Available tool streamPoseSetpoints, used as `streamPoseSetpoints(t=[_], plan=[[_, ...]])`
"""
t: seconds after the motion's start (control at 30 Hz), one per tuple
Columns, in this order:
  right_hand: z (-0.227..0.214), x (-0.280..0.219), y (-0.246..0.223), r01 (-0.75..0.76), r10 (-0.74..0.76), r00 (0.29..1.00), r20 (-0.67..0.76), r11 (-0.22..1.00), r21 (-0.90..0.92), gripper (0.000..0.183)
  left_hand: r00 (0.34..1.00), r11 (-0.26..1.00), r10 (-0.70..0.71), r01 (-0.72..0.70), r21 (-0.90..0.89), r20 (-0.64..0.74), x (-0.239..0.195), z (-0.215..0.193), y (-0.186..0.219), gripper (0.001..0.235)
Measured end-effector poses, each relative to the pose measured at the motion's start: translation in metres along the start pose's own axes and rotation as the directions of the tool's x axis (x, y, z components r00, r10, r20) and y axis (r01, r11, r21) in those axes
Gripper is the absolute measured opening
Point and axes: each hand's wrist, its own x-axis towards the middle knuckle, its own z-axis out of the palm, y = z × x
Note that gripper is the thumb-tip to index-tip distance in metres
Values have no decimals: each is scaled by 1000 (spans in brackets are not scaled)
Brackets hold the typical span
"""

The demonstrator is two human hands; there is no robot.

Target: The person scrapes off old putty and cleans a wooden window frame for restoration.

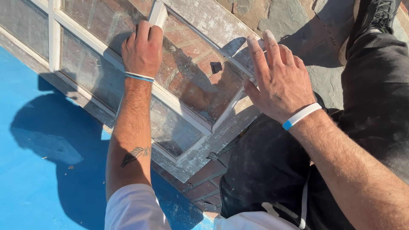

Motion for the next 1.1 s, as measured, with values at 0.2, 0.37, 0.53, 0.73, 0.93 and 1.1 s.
streamPoseSetpoints(t=[0.2,0.37,0.53,0.73,0.93,1.1], plan=[[-14,3,3,-38,29,997,68,991,129,88,990,1000,-29,28,5,141,-72,-7,-11,15],[-17,1,-3,-27,25,999,30,998,62,88,997,997,-73,73,1,23,-13,3,8,11],[-18,1,-4,-46,38,996,77,994,98,89,993,994,-108,108,8,-41,-11,-1,17,10],[-26,6,-6,-52,48,992,118,998,36,88,976,973,-215,212,-95,-24,-30,6,9,13],[-24,2,-6,-29,27,998,49,999,36,91,978,969,-200,187,-163,-65,11,9,16,16],[-21,4,0,-39,36,999,31,995,90,88,973,951,-204,172,-258,-103,-17,17,7,14]])
